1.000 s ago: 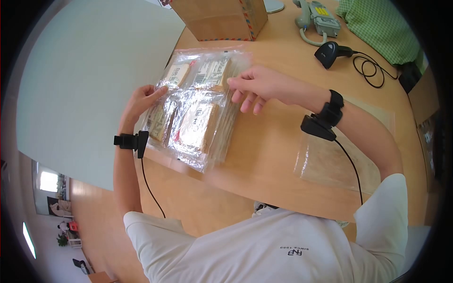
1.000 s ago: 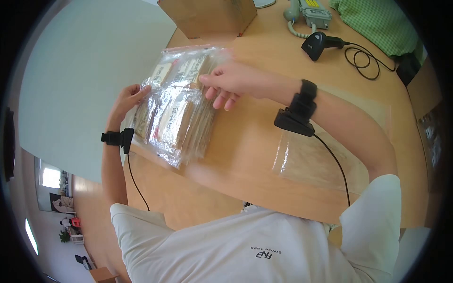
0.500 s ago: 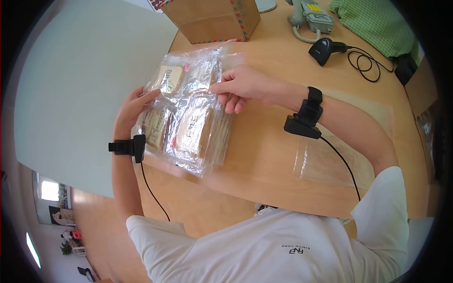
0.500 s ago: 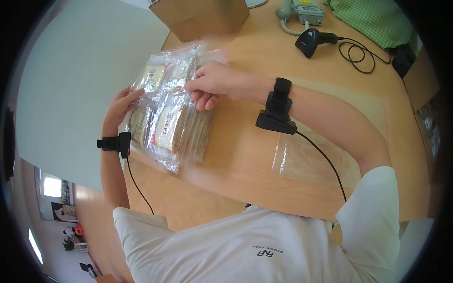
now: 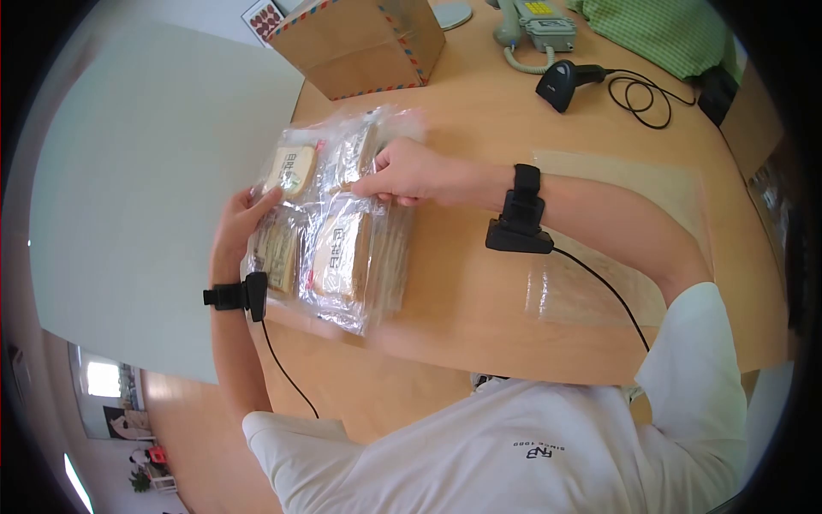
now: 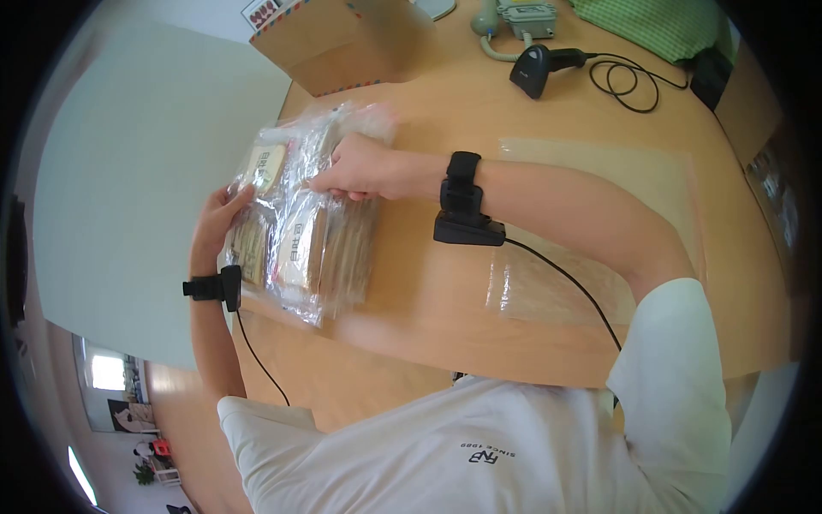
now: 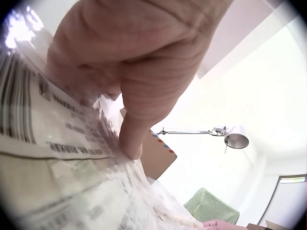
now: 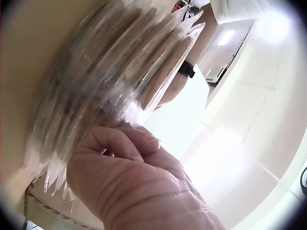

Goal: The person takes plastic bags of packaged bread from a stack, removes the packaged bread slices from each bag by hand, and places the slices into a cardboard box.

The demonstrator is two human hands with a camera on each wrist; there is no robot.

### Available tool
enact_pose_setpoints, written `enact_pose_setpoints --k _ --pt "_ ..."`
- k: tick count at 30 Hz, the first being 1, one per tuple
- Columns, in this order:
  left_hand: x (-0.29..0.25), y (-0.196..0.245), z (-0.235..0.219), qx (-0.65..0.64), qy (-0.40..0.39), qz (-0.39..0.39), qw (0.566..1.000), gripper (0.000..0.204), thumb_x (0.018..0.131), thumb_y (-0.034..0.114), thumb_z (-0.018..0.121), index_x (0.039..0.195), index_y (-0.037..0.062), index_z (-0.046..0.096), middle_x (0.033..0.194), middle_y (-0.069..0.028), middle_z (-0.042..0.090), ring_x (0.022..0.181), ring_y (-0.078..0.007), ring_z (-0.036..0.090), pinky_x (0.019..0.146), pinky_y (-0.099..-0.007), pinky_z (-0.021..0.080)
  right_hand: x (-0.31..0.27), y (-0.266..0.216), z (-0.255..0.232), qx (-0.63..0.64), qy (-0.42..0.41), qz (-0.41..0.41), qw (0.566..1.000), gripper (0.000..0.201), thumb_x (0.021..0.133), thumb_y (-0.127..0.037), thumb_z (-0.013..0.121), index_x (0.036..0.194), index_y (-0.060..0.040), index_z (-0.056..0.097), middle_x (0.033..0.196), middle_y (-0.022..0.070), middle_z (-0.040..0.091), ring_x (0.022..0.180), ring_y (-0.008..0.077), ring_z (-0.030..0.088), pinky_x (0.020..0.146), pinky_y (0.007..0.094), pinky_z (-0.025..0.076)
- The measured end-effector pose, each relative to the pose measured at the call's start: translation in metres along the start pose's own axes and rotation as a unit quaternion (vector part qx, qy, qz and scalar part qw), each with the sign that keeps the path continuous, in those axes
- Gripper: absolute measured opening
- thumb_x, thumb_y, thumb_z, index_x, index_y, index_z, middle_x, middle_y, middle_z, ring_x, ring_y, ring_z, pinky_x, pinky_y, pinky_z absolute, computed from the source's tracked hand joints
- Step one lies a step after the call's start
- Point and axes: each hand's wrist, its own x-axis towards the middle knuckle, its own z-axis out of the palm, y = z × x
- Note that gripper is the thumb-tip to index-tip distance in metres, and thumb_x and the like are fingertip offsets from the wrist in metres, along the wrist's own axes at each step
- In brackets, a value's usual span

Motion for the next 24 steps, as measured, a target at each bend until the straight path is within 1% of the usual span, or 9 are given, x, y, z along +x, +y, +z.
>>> enact_pose_setpoints --k 5,7,9,12,17,19,21,23,24 --pt "-0.011 0.021 0.012 -0.033 0.001 0.047 0.998 0.035 0.095 0.027 0.074 0.114 -0.0012 0.069 0.094 -0.0002 0.07 0.078 -0.0061 0.06 0.07 -0.0241 0.049 -0.004 0.0 0.003 0.003 0.04 -0.028 0.999 0.033 0.085 -0.028 0.081 0.073 -0.0013 0.066 0.066 0.0041 0.064 0.048 0.0084 0.053 0.045 0.0261 0.039" --pt "-0.007 0.02 0.007 -0.019 0.009 0.067 0.998 0.034 0.096 0.026 0.074 0.117 0.0002 0.068 0.097 0.0012 0.07 0.082 -0.0058 0.06 0.075 -0.0247 0.048 -0.002 0.007 0.001 0.016 0.031 -0.103 0.994 0.033 0.084 -0.027 0.082 0.072 -0.0006 0.067 0.067 0.0041 0.065 0.049 0.0097 0.054 0.048 0.0271 0.043" --pt "-0.02 0.044 0.026 -0.053 0.046 0.07 0.995 0.036 0.096 0.026 0.074 0.12 0.0003 0.067 0.1 0.0005 0.069 0.087 -0.0053 0.058 0.078 -0.0243 0.047 -0.016 0.002 -0.005 0.032 0.042 -0.104 0.993 0.031 0.083 -0.025 0.082 0.072 -0.0006 0.068 0.068 0.0048 0.067 0.055 0.01 0.057 0.053 0.0275 0.046" --pt "-0.004 0.022 0.012 -0.068 0.045 0.102 0.991 0.039 0.096 0.025 0.074 0.124 0.0 0.064 0.103 -0.0007 0.069 0.086 -0.0055 0.057 0.077 -0.0239 0.046 -0.033 -0.002 -0.001 0.03 0.096 -0.124 0.987 0.029 0.082 -0.025 0.083 0.075 -0.0007 0.069 0.07 0.0049 0.066 0.065 0.0104 0.062 0.057 0.028 0.047" --pt "-0.016 0.066 0.035 -0.06 0.051 0.196 0.977 0.043 0.098 0.024 0.072 0.13 -0.0008 0.06 0.101 -0.0007 0.068 0.085 -0.0062 0.056 0.079 -0.0231 0.045 -0.107 -0.001 -0.012 0.082 0.107 -0.108 0.985 0.027 0.088 -0.019 0.08 0.09 0.0046 0.068 0.089 0.0066 0.068 0.079 0.0148 0.068 0.069 0.0294 0.059" --pt "-0.031 0.098 0.066 -0.05 0.06 0.241 0.967 0.045 0.097 0.022 0.072 0.133 -0.0019 0.059 0.099 -0.0009 0.067 0.084 -0.0068 0.056 0.079 -0.0227 0.044 -0.156 0.001 -0.01 0.212 0.077 -0.157 0.961 0.026 0.094 -0.017 0.075 0.101 0.0064 0.064 0.1 0.0077 0.068 0.09 0.0159 0.07 0.077 0.03 0.062" --pt "-0.047 0.126 0.093 -0.015 0.036 0.291 0.956 0.049 0.095 0.019 0.073 0.136 -0.0037 0.057 0.102 -0.0025 0.067 0.087 -0.0079 0.058 0.082 -0.0227 0.045 -0.206 0.005 -0.01 0.202 0.09 -0.15 0.964 0.027 0.096 -0.016 0.073 0.105 0.0066 0.063 0.102 0.008 0.069 0.097 0.016 0.07 0.078 0.0298 0.062" --pt "-0.072 0.15 0.117 0.02 0.012 0.292 0.956 0.053 0.094 0.017 0.073 0.138 -0.0052 0.055 0.108 -0.0045 0.069 0.093 -0.0086 0.061 0.086 -0.0239 0.047 -0.248 0.015 0.004 0.191 0.103 -0.137 0.966 0.027 0.098 -0.016 0.071 0.108 0.0068 0.062 0.103 0.0083 0.069 0.104 0.0161 0.069 0.079 0.0296 0.062" --pt "-0.077 0.161 0.131 0.016 -0.062 0.318 0.946 0.051 0.094 0.017 0.073 0.137 -0.0051 0.056 0.11 -0.0052 0.069 0.095 -0.0085 0.062 0.087 -0.0243 0.048 -0.262 0.024 0.011 0.192 0.13 -0.159 0.96 0.026 0.098 -0.016 0.07 0.111 0.0056 0.063 0.105 0.0074 0.069 0.098 0.0145 0.068 0.08 0.0291 0.06"
